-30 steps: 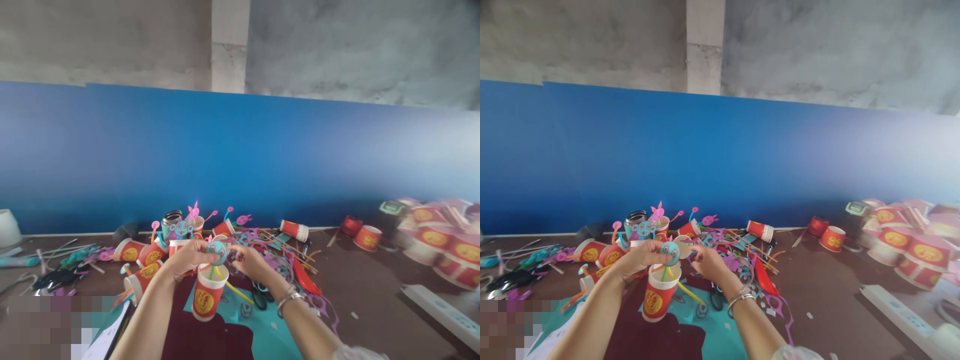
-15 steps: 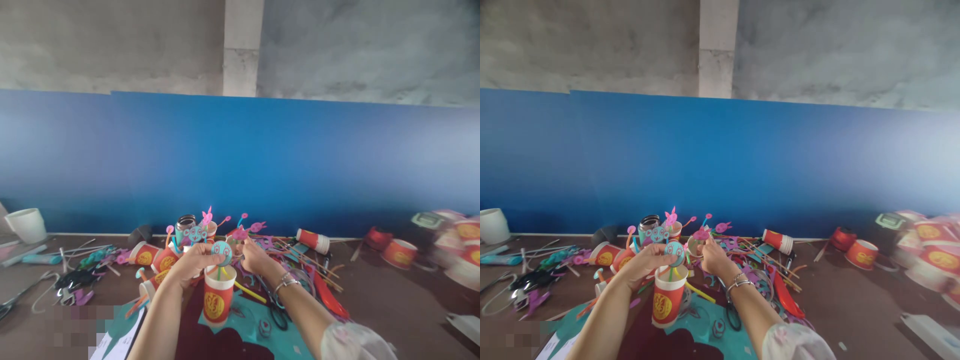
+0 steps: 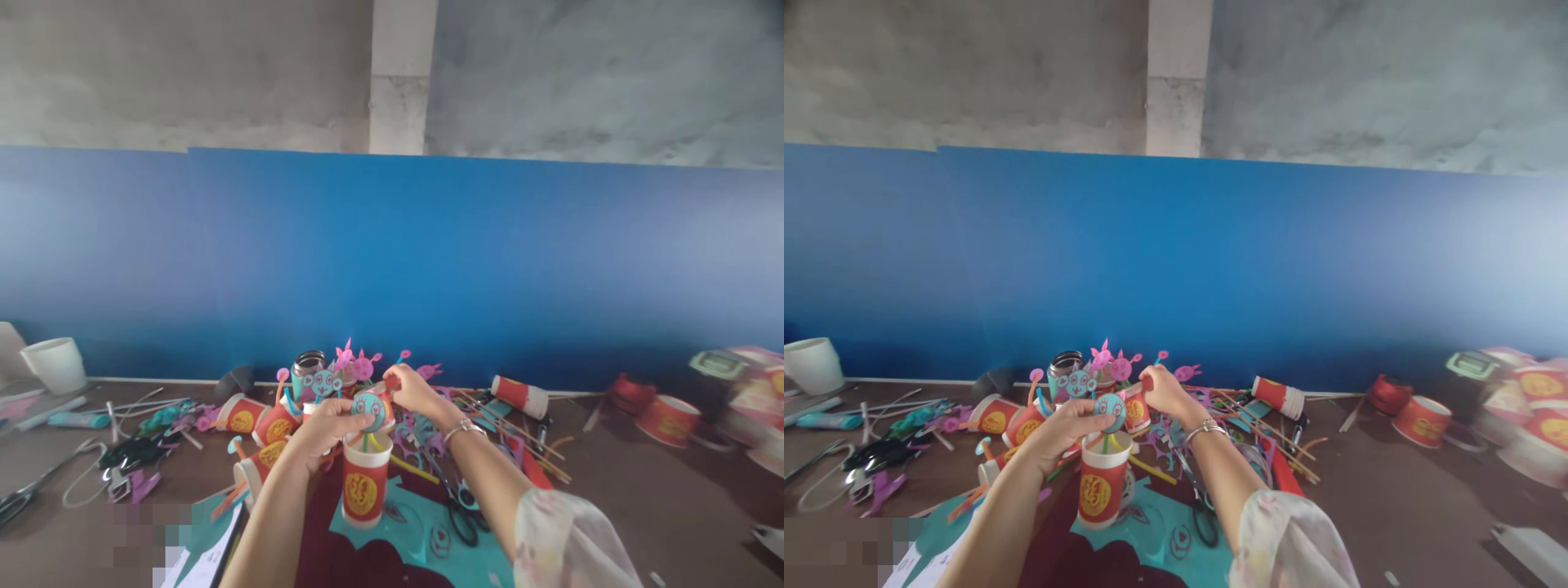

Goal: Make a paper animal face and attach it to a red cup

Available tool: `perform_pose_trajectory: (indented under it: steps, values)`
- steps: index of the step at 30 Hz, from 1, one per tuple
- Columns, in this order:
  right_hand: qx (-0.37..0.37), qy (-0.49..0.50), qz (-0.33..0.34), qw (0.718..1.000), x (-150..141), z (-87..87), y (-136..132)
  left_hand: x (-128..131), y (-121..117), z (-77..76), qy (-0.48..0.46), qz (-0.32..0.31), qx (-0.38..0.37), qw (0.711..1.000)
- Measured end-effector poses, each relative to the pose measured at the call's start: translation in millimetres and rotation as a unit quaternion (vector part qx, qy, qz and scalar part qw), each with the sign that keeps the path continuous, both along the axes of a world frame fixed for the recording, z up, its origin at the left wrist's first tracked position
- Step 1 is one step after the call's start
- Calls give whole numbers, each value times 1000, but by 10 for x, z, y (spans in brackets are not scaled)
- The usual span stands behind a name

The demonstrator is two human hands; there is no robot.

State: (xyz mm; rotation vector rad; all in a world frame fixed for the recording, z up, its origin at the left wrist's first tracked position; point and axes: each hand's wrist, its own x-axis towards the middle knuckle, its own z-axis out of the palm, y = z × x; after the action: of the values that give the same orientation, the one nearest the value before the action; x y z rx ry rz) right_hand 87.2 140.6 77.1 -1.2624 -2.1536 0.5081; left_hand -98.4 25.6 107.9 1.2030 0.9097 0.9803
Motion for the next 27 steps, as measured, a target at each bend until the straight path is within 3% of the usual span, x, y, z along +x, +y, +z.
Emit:
perform_pose_trajectory:
  steps: [5,10,14,17,19,22,27]
  values:
    - [-56,101,-15,993,323,3,-182,84,40,-73,-11,15,0,1000]
    - [-131,197,-24,971,616,-19,-567,326,62,-150,-52,64,26,996]
    - [-262,441,-38,858,770,-207,-900,467,52,-181,-60,118,23,991]
    - [-301,445,-35,843,785,-307,-1158,511,44,-201,-84,138,-2,987]
    - [-371,444,57,814,722,-311,-1337,542,38,-224,-92,133,-19,987]
    - [-379,440,142,801,547,-281,-1562,616,15,-259,-84,123,-22,989]
    - [-297,487,58,820,375,-356,-1695,679,-41,-216,-21,100,25,994]
